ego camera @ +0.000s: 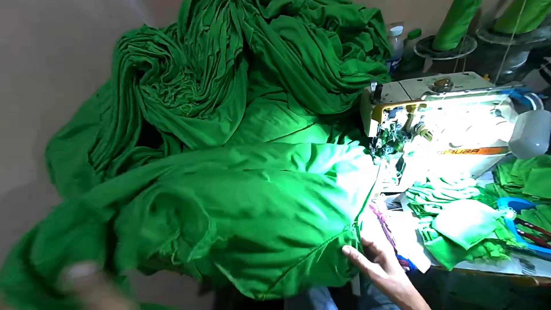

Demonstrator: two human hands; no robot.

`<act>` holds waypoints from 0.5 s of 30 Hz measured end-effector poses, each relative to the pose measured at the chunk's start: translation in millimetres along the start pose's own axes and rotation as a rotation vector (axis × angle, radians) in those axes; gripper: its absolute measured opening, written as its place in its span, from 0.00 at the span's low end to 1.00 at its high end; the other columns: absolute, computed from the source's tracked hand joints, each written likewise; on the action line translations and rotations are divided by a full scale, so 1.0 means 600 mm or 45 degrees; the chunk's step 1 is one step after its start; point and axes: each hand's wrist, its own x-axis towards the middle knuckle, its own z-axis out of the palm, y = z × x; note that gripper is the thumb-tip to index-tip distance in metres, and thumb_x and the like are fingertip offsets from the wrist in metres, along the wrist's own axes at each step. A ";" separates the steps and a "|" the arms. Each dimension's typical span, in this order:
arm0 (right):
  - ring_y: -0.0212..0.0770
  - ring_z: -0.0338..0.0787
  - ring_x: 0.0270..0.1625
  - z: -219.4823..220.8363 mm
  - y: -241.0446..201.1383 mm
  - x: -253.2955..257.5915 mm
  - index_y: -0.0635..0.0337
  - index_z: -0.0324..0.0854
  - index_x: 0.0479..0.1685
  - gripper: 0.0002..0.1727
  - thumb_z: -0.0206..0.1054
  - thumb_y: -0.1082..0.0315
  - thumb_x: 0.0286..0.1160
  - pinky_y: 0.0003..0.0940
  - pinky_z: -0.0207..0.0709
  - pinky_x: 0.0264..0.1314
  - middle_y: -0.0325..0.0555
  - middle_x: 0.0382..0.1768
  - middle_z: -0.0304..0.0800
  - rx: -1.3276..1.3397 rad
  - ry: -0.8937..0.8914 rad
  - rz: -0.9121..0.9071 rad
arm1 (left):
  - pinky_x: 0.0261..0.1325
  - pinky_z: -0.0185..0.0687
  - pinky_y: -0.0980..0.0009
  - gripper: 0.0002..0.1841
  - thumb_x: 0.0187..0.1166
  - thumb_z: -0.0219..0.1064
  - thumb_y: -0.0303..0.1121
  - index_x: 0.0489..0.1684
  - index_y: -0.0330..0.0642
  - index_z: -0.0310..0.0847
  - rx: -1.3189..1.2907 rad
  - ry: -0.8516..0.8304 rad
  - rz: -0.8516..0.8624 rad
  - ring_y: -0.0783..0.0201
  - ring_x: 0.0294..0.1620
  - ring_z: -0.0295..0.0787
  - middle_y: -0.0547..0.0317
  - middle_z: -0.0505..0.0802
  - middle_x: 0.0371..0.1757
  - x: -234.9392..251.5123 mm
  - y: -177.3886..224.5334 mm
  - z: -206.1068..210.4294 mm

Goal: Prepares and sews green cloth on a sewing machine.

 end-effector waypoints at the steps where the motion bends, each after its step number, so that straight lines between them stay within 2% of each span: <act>1: 0.19 0.92 0.41 -0.001 0.001 -0.005 0.63 0.87 0.46 0.07 0.68 0.72 0.76 0.20 0.88 0.48 0.29 0.38 0.95 0.023 0.056 0.014 | 0.82 0.69 0.62 0.26 0.88 0.62 0.35 0.73 0.16 0.69 -0.246 -0.155 0.120 0.53 0.79 0.76 0.27 0.80 0.73 -0.030 0.045 0.012; 2: 0.19 0.91 0.40 -0.006 0.002 -0.007 0.61 0.87 0.45 0.06 0.68 0.71 0.76 0.19 0.88 0.47 0.28 0.37 0.94 0.036 0.097 0.018 | 0.79 0.71 0.68 0.20 0.86 0.65 0.35 0.66 0.26 0.79 -0.423 -0.304 0.187 0.64 0.76 0.79 0.39 0.86 0.69 -0.068 0.085 0.030; 3: 0.18 0.91 0.39 -0.011 -0.001 -0.009 0.58 0.87 0.43 0.04 0.68 0.71 0.76 0.18 0.87 0.46 0.26 0.36 0.93 0.042 0.118 0.018 | 0.73 0.77 0.78 0.12 0.84 0.68 0.34 0.55 0.35 0.87 -0.570 -0.427 0.166 0.76 0.69 0.83 0.52 0.91 0.62 -0.112 0.118 0.051; 5: 0.16 0.89 0.40 -0.019 -0.012 -0.012 0.56 0.86 0.42 0.04 0.67 0.70 0.76 0.15 0.85 0.47 0.24 0.36 0.91 0.040 0.146 0.029 | 0.62 0.80 0.85 0.07 0.80 0.68 0.30 0.40 0.34 0.89 -0.799 -0.600 -0.078 0.83 0.55 0.86 0.58 0.93 0.48 -0.211 0.160 0.081; 6: 0.16 0.88 0.39 -0.020 -0.016 -0.013 0.55 0.86 0.41 0.03 0.67 0.69 0.76 0.15 0.84 0.45 0.23 0.35 0.90 0.041 0.168 0.030 | 0.57 0.82 0.85 0.07 0.80 0.67 0.27 0.39 0.31 0.87 -0.894 -0.654 -0.289 0.84 0.50 0.86 0.59 0.92 0.44 -0.259 0.170 0.091; 7: 0.16 0.87 0.38 -0.021 -0.018 -0.013 0.54 0.86 0.40 0.02 0.68 0.68 0.76 0.15 0.84 0.44 0.23 0.35 0.89 0.051 0.188 0.030 | 0.53 0.84 0.84 0.07 0.79 0.65 0.25 0.42 0.28 0.83 -0.991 -0.697 -0.566 0.85 0.46 0.86 0.63 0.90 0.43 -0.298 0.179 0.098; 8: 0.16 0.87 0.39 -0.020 -0.019 -0.014 0.53 0.85 0.39 0.02 0.68 0.68 0.76 0.15 0.84 0.44 0.24 0.36 0.89 0.063 0.196 0.025 | 0.52 0.86 0.80 0.08 0.80 0.61 0.24 0.50 0.27 0.77 -1.081 -0.747 -0.891 0.83 0.44 0.87 0.67 0.89 0.43 -0.322 0.188 0.102; 9: 0.17 0.88 0.39 -0.019 -0.020 -0.014 0.52 0.86 0.39 0.02 0.68 0.68 0.76 0.15 0.85 0.44 0.24 0.36 0.89 0.073 0.195 0.013 | 0.55 0.86 0.77 0.13 0.84 0.55 0.28 0.59 0.29 0.68 -1.200 -0.810 -1.220 0.80 0.47 0.86 0.68 0.86 0.46 -0.333 0.194 0.108; 10: 0.16 0.87 0.40 -0.018 -0.020 -0.015 0.51 0.86 0.37 0.02 0.69 0.67 0.77 0.15 0.85 0.44 0.23 0.36 0.89 0.075 0.185 -0.006 | 0.58 0.87 0.72 0.17 0.87 0.53 0.36 0.66 0.34 0.64 -1.369 -0.846 -1.502 0.75 0.50 0.88 0.67 0.87 0.50 -0.336 0.195 0.114; 11: 0.15 0.86 0.40 -0.017 -0.020 -0.016 0.49 0.86 0.35 0.03 0.69 0.66 0.76 0.14 0.84 0.45 0.22 0.36 0.88 0.067 0.177 -0.028 | 0.61 0.88 0.67 0.23 0.85 0.60 0.47 0.69 0.39 0.67 -1.563 -0.844 -1.697 0.69 0.54 0.91 0.65 0.92 0.53 -0.336 0.192 0.119; 12: 0.14 0.86 0.41 -0.016 -0.019 -0.015 0.47 0.86 0.33 0.04 0.70 0.65 0.76 0.13 0.82 0.45 0.21 0.35 0.88 0.049 0.178 -0.054 | 0.63 0.89 0.62 0.31 0.72 0.75 0.55 0.65 0.43 0.75 -1.741 -0.827 -1.795 0.64 0.56 0.93 0.62 0.95 0.53 -0.337 0.189 0.124; 13: 0.14 0.84 0.41 -0.016 -0.016 -0.013 0.46 0.86 0.31 0.05 0.70 0.63 0.76 0.12 0.81 0.45 0.21 0.35 0.86 0.022 0.191 -0.080 | 0.65 0.89 0.61 0.31 0.60 0.83 0.54 0.57 0.46 0.84 -1.866 -0.820 -1.829 0.63 0.56 0.94 0.61 0.97 0.51 -0.337 0.186 0.129; 14: 0.13 0.83 0.42 -0.017 -0.014 -0.009 0.46 0.87 0.30 0.06 0.70 0.62 0.75 0.11 0.79 0.46 0.22 0.35 0.85 -0.007 0.217 -0.104 | 0.67 0.88 0.61 0.27 0.55 0.86 0.51 0.52 0.49 0.89 -1.947 -0.821 -1.808 0.63 0.56 0.95 0.62 0.97 0.50 -0.340 0.183 0.131; 15: 0.13 0.83 0.44 -0.020 -0.011 -0.006 0.47 0.87 0.28 0.07 0.71 0.61 0.74 0.11 0.78 0.48 0.23 0.37 0.86 -0.034 0.244 -0.127 | 0.67 0.87 0.62 0.24 0.56 0.86 0.49 0.50 0.52 0.91 -1.985 -0.823 -1.738 0.65 0.56 0.95 0.64 0.98 0.50 -0.346 0.179 0.130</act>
